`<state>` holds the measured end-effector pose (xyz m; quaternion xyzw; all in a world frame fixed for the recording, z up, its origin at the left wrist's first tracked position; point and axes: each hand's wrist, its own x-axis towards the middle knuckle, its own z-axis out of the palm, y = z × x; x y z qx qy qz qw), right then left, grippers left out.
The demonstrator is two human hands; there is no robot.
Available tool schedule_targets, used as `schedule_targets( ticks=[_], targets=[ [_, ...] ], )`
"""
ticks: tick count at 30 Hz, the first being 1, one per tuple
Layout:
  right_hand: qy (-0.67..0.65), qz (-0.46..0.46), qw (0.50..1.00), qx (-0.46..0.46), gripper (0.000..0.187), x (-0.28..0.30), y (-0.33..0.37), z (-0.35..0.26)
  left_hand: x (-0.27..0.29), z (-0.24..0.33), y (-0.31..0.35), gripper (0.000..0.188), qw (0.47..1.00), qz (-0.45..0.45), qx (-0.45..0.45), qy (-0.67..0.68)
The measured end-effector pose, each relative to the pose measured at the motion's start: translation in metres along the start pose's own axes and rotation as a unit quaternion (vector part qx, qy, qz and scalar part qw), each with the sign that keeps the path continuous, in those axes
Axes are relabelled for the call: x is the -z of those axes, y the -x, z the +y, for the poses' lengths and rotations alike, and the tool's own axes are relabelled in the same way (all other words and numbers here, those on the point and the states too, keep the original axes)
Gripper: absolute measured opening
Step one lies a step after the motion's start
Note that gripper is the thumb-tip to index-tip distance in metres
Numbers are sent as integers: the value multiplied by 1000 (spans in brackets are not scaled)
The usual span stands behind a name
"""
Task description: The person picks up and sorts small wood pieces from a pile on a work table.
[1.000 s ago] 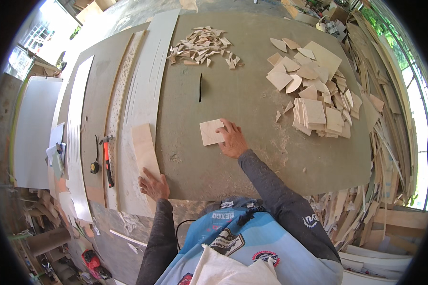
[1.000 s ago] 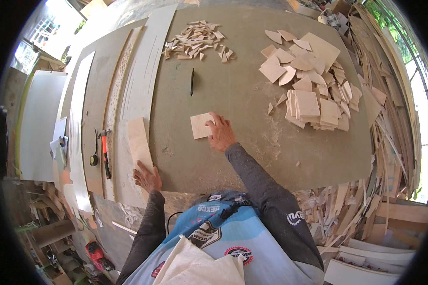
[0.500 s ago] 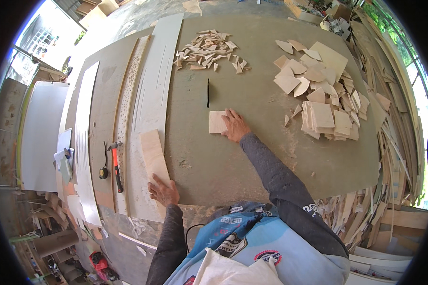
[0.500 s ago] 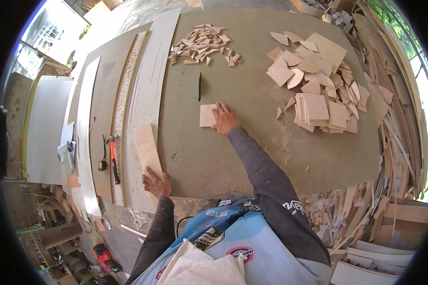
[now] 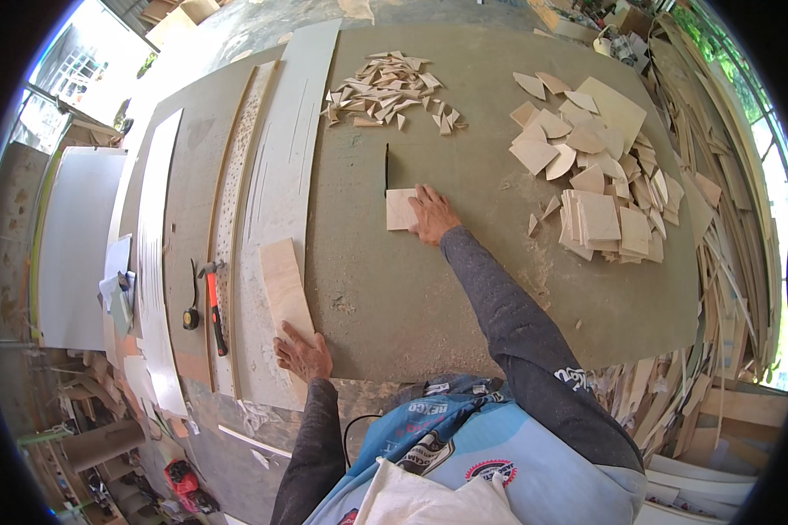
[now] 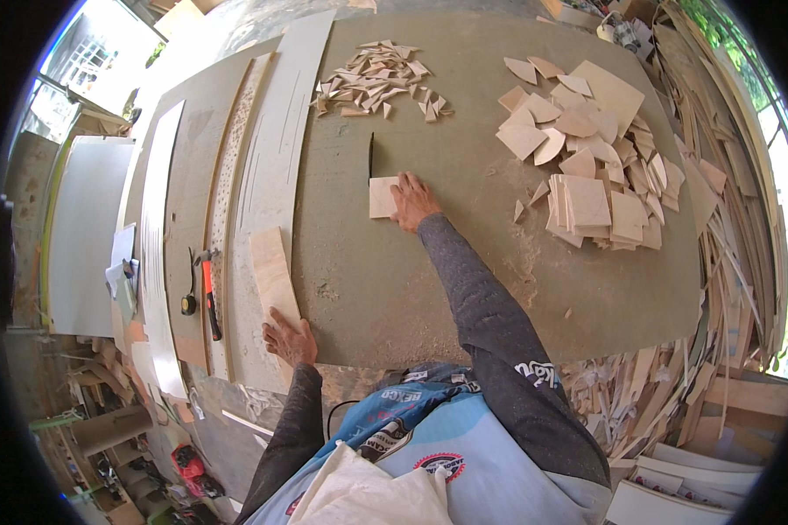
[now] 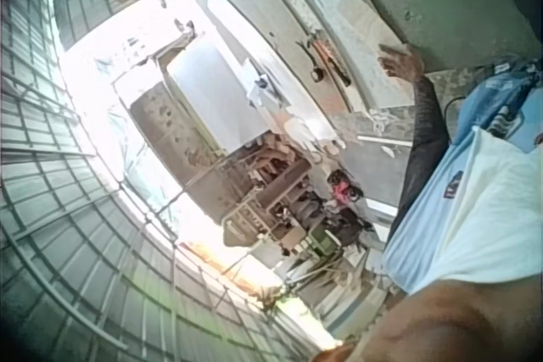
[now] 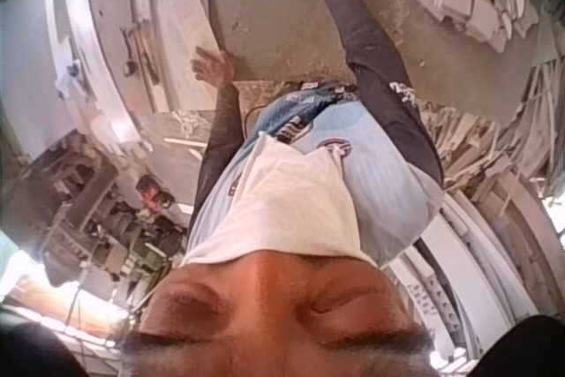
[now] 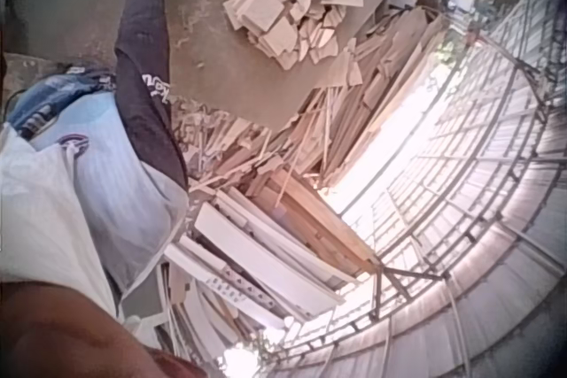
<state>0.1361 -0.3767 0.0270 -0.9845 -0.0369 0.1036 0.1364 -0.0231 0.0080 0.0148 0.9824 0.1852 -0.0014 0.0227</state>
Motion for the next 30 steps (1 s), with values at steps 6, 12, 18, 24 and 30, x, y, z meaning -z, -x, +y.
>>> schedule_targets(
  ticks=[6,12,18,24,30],
  targets=[
    [-3,5,1000,-6,73,0,-3,0,-3,-1,0,92,1000,7,-5,-3],
    [3,-2,1000,-8,72,2,-7,1,-4,-2,-1,93,1000,5,-4,-2],
    [4,3,1000,-10,68,0,-11,3,-5,-2,0,93,1000,3,-7,-1],
    [7,-1,1000,-11,67,7,-11,0,-3,-2,0,92,1000,5,-3,-6],
    [7,-3,1000,-18,67,8,-16,2,-5,-2,-1,96,1000,4,0,-5]
  ],
)
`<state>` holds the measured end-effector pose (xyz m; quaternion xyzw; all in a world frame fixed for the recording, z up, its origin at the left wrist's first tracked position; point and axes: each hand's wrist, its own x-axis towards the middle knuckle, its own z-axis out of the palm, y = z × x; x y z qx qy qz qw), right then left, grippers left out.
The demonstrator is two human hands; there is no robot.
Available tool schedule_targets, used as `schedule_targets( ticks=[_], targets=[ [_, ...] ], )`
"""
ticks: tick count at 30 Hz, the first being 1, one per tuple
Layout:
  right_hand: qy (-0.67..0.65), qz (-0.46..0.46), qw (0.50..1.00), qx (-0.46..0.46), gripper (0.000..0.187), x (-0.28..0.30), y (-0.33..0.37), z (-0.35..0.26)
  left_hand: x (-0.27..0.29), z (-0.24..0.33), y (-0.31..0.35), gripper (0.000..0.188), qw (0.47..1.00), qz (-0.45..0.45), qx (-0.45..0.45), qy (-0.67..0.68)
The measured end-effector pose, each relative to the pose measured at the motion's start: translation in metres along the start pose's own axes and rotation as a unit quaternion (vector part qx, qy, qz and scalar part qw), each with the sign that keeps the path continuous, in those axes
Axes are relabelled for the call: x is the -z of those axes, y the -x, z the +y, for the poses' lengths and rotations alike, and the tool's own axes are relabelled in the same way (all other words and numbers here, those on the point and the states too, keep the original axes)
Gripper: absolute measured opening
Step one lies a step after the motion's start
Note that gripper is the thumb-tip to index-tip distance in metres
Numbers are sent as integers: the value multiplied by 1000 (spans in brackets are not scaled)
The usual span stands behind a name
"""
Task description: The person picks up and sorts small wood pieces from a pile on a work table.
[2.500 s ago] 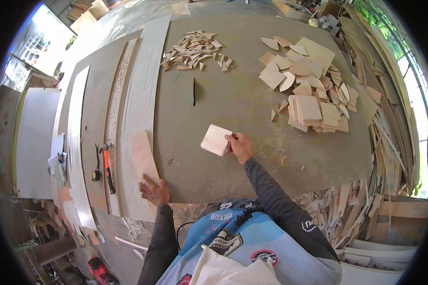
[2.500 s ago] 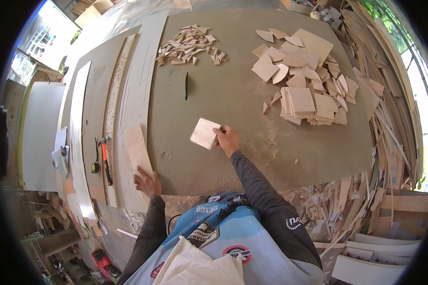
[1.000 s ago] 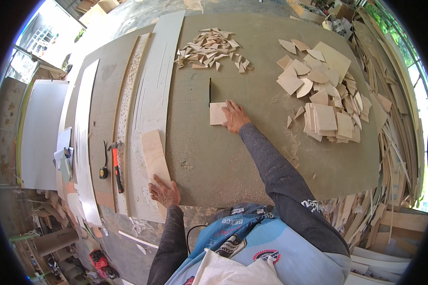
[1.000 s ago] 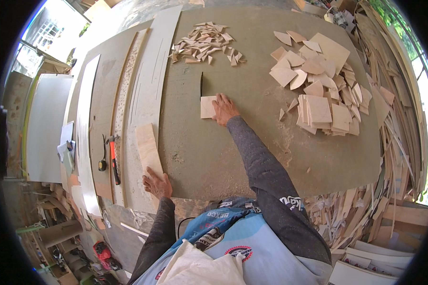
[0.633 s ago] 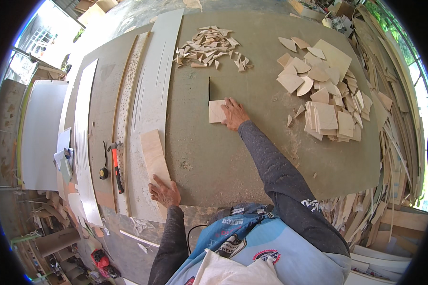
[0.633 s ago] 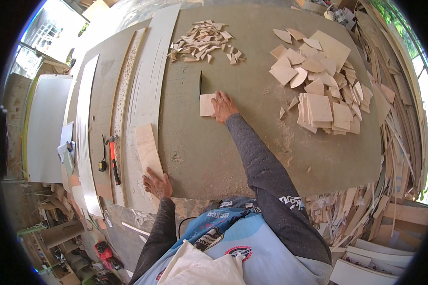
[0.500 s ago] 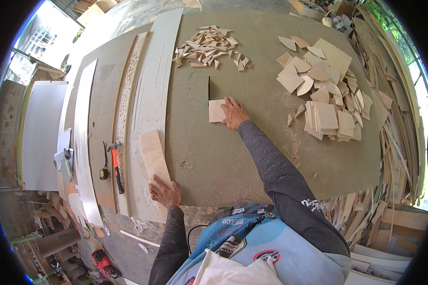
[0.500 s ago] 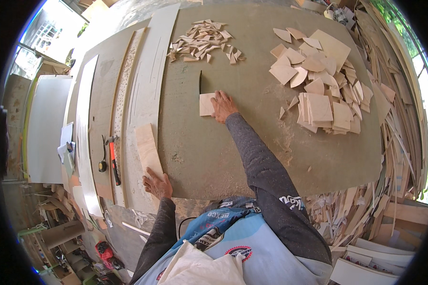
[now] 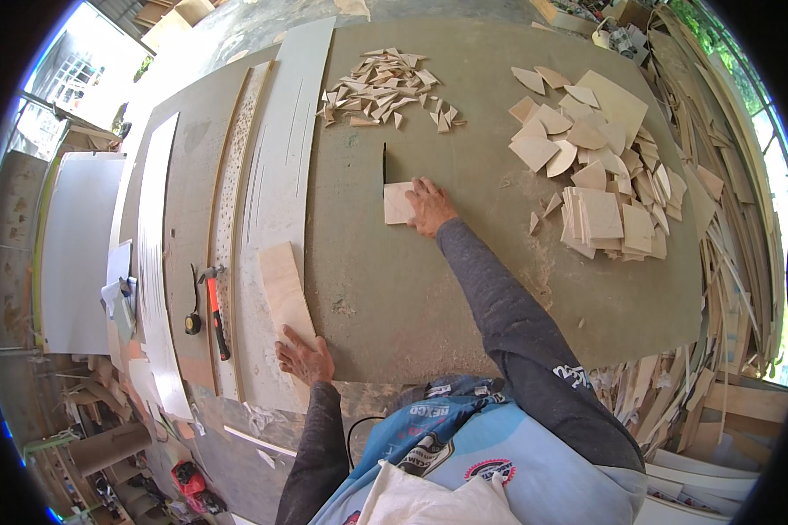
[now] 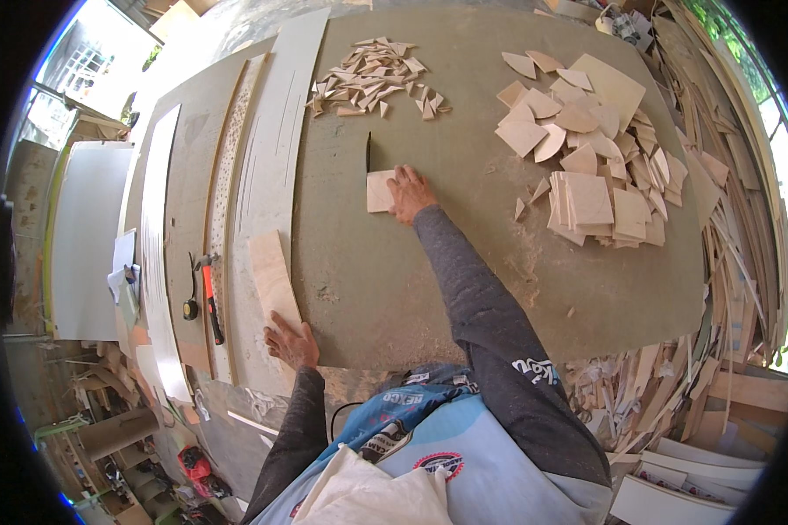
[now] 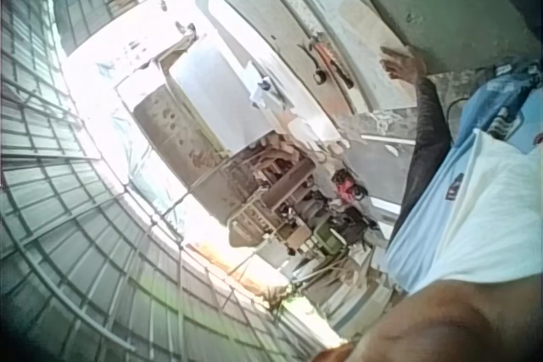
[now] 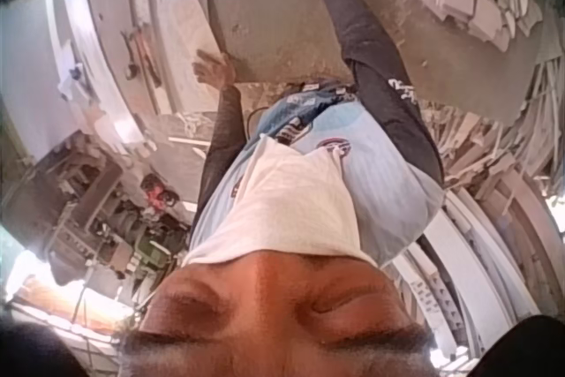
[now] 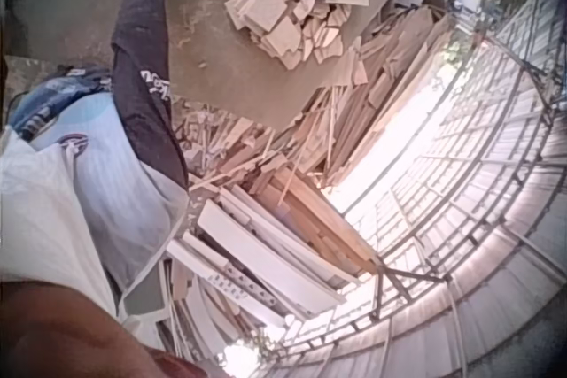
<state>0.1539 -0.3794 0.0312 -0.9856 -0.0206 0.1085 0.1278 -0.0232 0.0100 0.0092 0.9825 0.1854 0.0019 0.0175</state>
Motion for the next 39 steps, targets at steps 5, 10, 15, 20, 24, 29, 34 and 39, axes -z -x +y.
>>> schedule_targets(
  ticks=[5,10,15,20,24,29,34,39],
  targets=[
    [6,21,1000,13,67,-14,11,0,1,2,0,94,1000,-2,-1,1],
    [-2,24,1000,9,65,-14,11,-3,2,1,1,92,1000,4,-10,0],
    [2,19,1000,6,65,-12,9,-5,2,0,1,92,1000,4,-7,-5],
    [-4,13,1000,-2,65,-8,9,-5,4,3,1,92,1000,1,-7,-5],
    [-3,19,1000,-4,64,-9,7,-5,4,2,0,92,1000,-4,-3,-4],
    [-7,10,1000,-9,63,-6,4,-6,2,0,1,92,1000,-1,-3,-4],
    [-6,12,1000,-19,63,-4,1,-7,1,-1,0,94,1000,-4,-2,9],
    [-16,30,999,-22,63,-5,-1,-7,1,0,0,94,1000,-9,4,8]
  ],
)
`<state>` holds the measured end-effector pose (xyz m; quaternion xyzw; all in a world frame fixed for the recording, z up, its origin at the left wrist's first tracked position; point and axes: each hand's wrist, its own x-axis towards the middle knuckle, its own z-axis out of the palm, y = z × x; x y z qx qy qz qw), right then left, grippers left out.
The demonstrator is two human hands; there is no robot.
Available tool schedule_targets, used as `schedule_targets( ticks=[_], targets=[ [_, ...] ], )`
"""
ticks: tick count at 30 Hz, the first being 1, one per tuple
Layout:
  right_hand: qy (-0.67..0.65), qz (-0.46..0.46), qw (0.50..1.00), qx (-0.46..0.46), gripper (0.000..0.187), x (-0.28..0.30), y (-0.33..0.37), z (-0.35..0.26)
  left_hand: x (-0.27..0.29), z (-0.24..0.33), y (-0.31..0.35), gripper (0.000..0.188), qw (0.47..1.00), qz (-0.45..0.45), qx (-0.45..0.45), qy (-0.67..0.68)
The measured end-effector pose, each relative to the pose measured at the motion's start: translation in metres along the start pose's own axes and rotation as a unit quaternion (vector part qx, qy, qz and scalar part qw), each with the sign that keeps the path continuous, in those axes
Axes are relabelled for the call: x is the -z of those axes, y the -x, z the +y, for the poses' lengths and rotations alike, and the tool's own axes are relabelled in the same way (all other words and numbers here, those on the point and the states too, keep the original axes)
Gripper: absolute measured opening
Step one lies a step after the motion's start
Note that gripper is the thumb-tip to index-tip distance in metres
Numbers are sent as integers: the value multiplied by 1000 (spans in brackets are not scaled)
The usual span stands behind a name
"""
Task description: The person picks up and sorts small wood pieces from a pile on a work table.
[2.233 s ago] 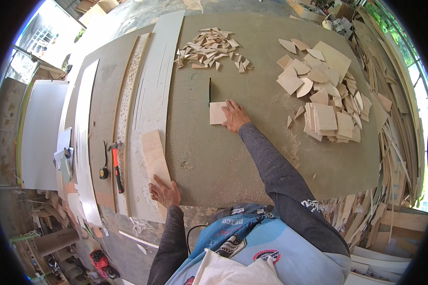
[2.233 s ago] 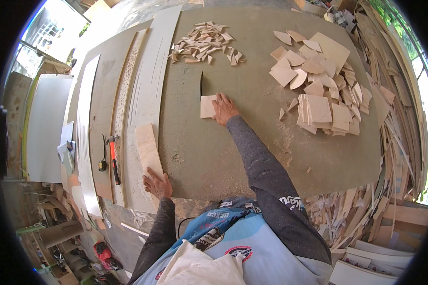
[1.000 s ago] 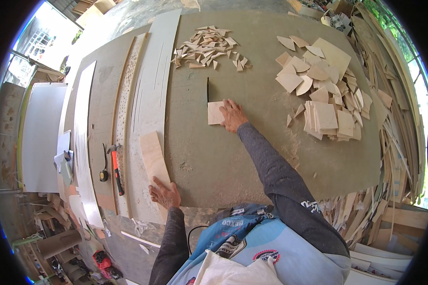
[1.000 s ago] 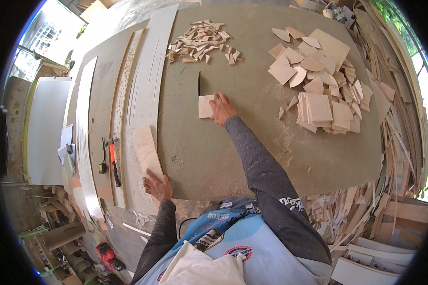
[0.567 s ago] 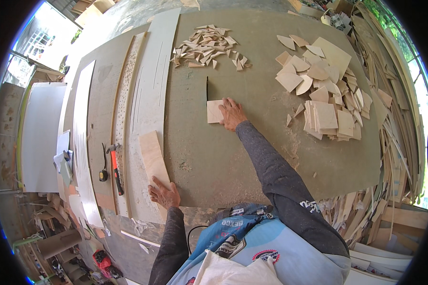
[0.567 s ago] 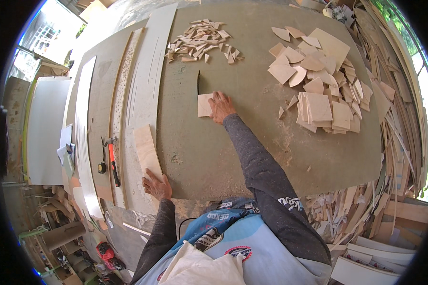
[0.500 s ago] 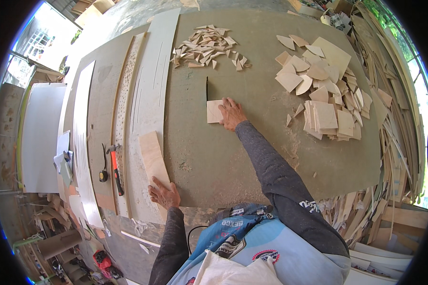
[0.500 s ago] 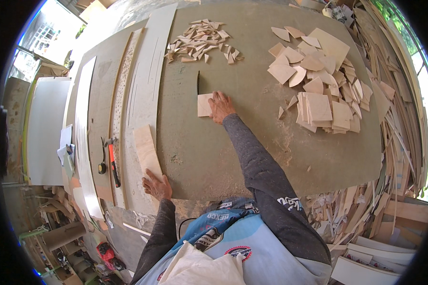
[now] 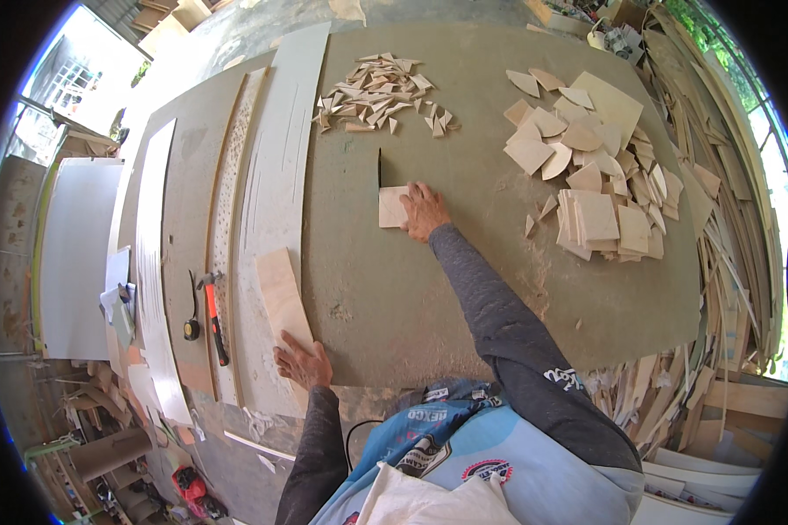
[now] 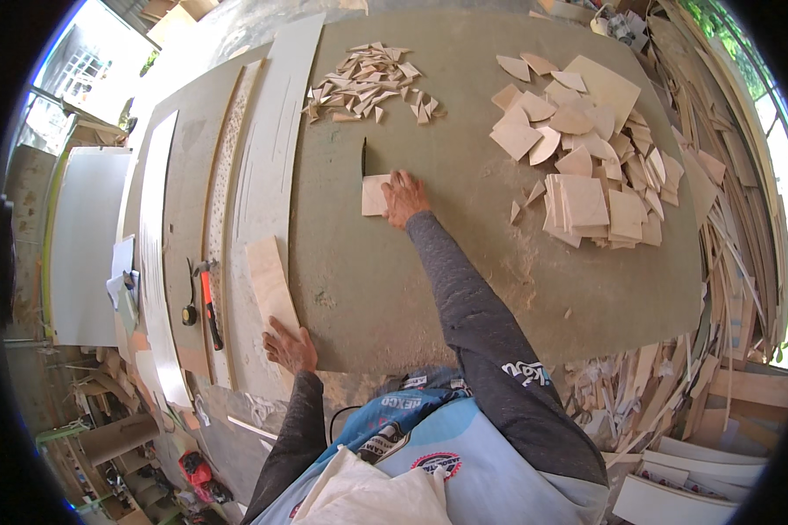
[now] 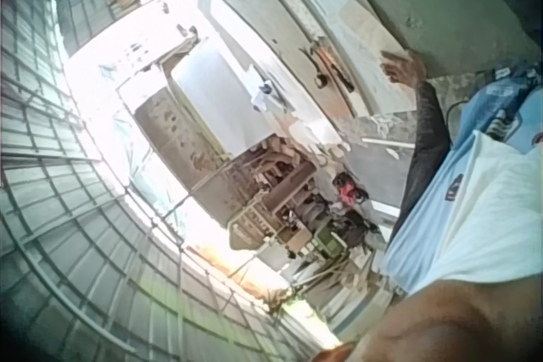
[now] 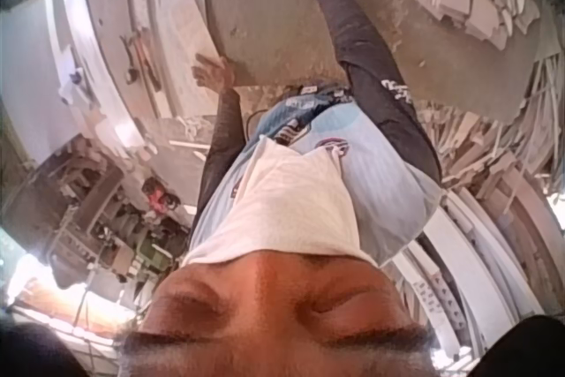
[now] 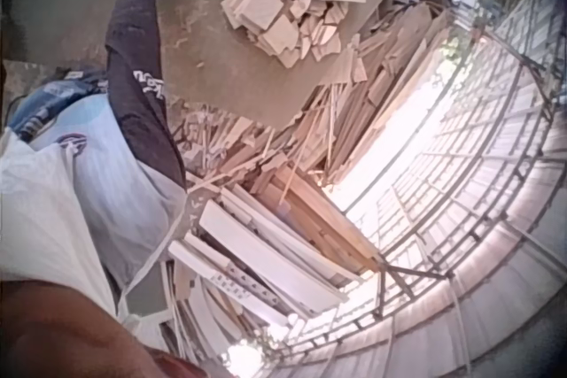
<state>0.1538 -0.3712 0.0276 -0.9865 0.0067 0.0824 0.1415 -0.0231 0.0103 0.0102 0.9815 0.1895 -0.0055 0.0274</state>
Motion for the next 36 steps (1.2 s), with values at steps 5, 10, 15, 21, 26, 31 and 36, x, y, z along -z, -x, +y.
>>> schedule_targets(
  ticks=[5,10,15,21,26,31,36],
  targets=[
    [10,-29,1000,4,68,0,0,2,3,3,-1,95,1000,3,3,1],
    [7,-23,1000,4,70,-8,6,2,1,2,-1,95,1000,3,-2,-7],
    [-4,-33,999,-1,70,-3,8,-2,2,2,1,94,1000,-2,-1,-1],
    [3,-45,999,-14,68,5,6,-7,1,2,1,94,1000,-1,3,0],
    [2,-36,999,-22,68,3,3,-6,2,4,1,94,1000,-3,1,4],
    [-2,-26,999,-26,68,2,-1,-10,5,3,1,95,1000,0,5,4],
    [-8,-19,999,-24,68,-3,-4,-5,1,3,-1,94,1000,10,3,-3]
  ],
)
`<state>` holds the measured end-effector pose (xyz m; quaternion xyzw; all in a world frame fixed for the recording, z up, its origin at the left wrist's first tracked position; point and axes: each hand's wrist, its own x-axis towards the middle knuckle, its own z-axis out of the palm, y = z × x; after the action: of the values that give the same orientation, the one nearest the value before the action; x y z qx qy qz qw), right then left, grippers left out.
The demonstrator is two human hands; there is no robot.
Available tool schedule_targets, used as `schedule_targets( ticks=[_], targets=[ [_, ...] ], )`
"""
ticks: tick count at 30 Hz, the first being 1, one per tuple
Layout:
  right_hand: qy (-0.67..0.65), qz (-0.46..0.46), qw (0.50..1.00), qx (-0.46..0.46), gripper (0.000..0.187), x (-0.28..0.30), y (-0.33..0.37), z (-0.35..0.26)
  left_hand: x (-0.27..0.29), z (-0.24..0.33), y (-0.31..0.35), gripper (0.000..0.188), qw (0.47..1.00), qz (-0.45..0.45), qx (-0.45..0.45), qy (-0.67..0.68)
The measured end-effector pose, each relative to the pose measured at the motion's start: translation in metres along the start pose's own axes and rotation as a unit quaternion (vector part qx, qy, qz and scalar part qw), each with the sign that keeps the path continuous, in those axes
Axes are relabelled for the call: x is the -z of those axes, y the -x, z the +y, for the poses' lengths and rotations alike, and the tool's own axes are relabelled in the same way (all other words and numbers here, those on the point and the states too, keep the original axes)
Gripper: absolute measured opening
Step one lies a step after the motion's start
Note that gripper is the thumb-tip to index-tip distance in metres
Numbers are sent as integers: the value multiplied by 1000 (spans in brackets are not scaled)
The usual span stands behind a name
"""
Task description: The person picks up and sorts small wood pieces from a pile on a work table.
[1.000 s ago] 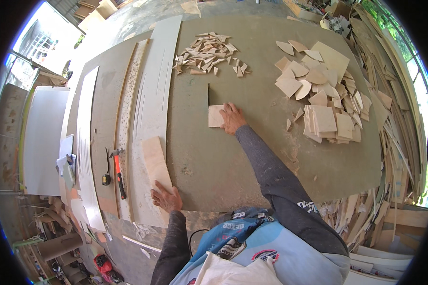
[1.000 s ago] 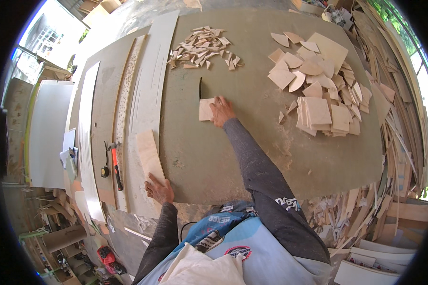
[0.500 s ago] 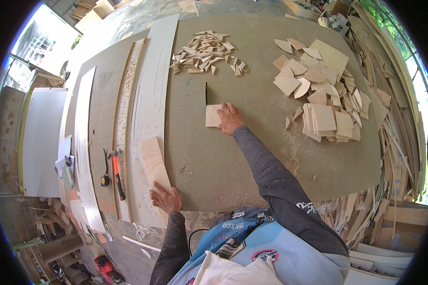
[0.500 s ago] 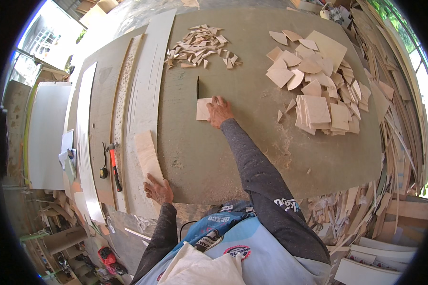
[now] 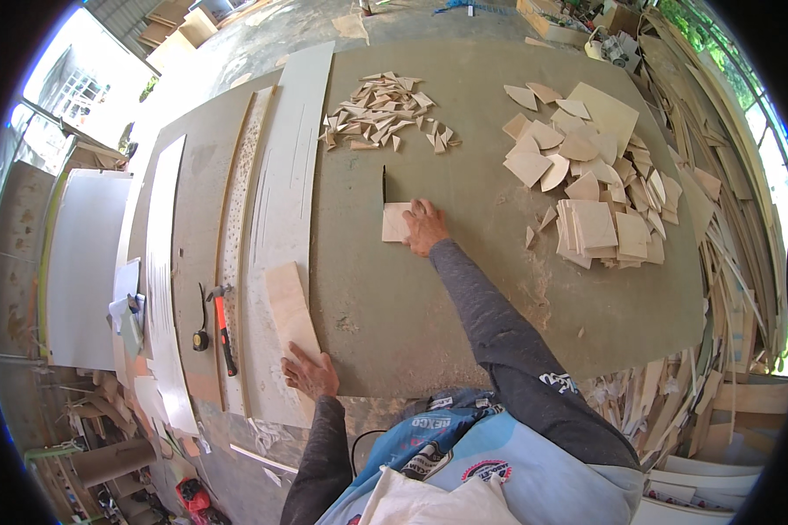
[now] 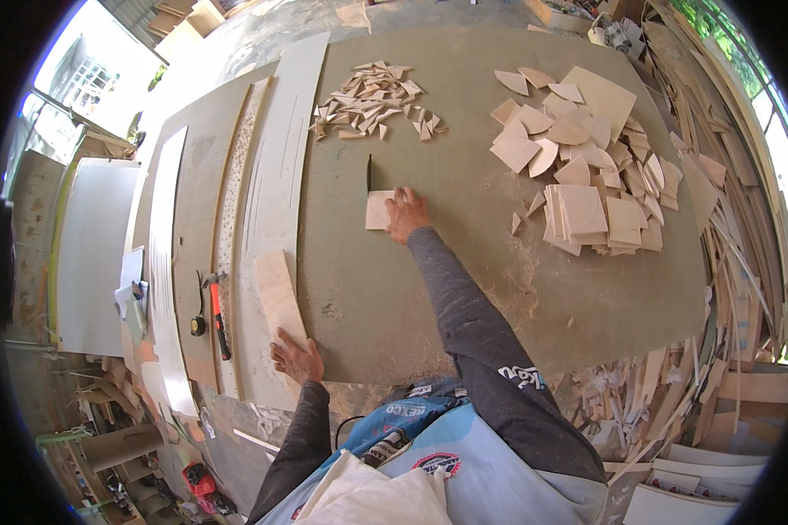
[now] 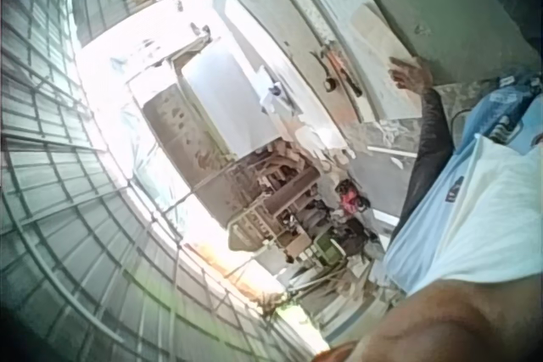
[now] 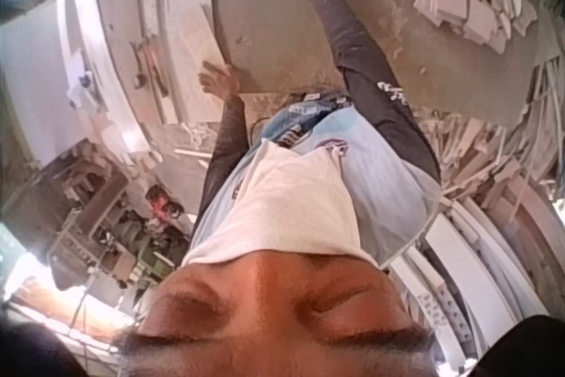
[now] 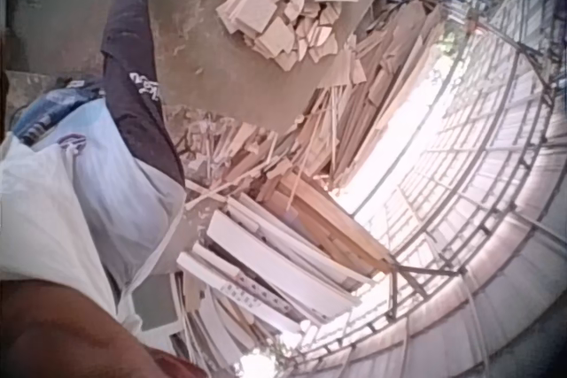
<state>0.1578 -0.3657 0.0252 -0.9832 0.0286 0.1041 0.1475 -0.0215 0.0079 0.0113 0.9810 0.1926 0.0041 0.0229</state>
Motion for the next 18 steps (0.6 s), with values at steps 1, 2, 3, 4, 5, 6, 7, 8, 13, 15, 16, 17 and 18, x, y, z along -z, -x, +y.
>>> schedule_targets(
  ticks=[1,2,3,4,5,6,7,8,13,15,16,17,18],
  targets=[
    [0,5,1000,4,67,-3,1,2,0,1,-1,94,1000,-2,1,-3],
    [-1,11,1000,7,67,-6,3,3,1,1,-2,94,1000,0,-1,-5],
    [0,13,1000,12,67,-9,6,3,-1,0,-1,93,1000,-1,0,-6],
    [0,23,1000,17,66,-10,8,3,-2,0,0,93,1000,-1,0,-8],
    [1,32,999,22,64,-11,9,3,-2,1,-1,93,1000,-1,-2,-7],
    [0,41,999,26,63,-11,12,1,-1,-1,0,94,1000,-1,-5,-8],
    [-3,32,999,23,64,-10,13,1,-1,-2,0,94,1000,-2,-7,-9],
    [-6,23,999,21,66,-9,14,0,-1,-2,1,94,1000,-2,-6,-10],
    [-11,19,1000,10,63,-3,13,-4,-1,-2,2,94,1000,-1,-9,-8],
    [1,43,999,11,61,-5,12,-4,1,0,2,94,1000,-11,-5,-5],
    [3,41,999,7,61,-7,11,-4,2,1,2,94,1000,-16,-2,-2],
    [5,39,999,3,61,-8,10,-4,3,2,3,94,1000,-21,0,-3],
    [7,38,999,1,61,-8,8,-5,4,2,2,95,1000,-23,2,-4]
  ],
)
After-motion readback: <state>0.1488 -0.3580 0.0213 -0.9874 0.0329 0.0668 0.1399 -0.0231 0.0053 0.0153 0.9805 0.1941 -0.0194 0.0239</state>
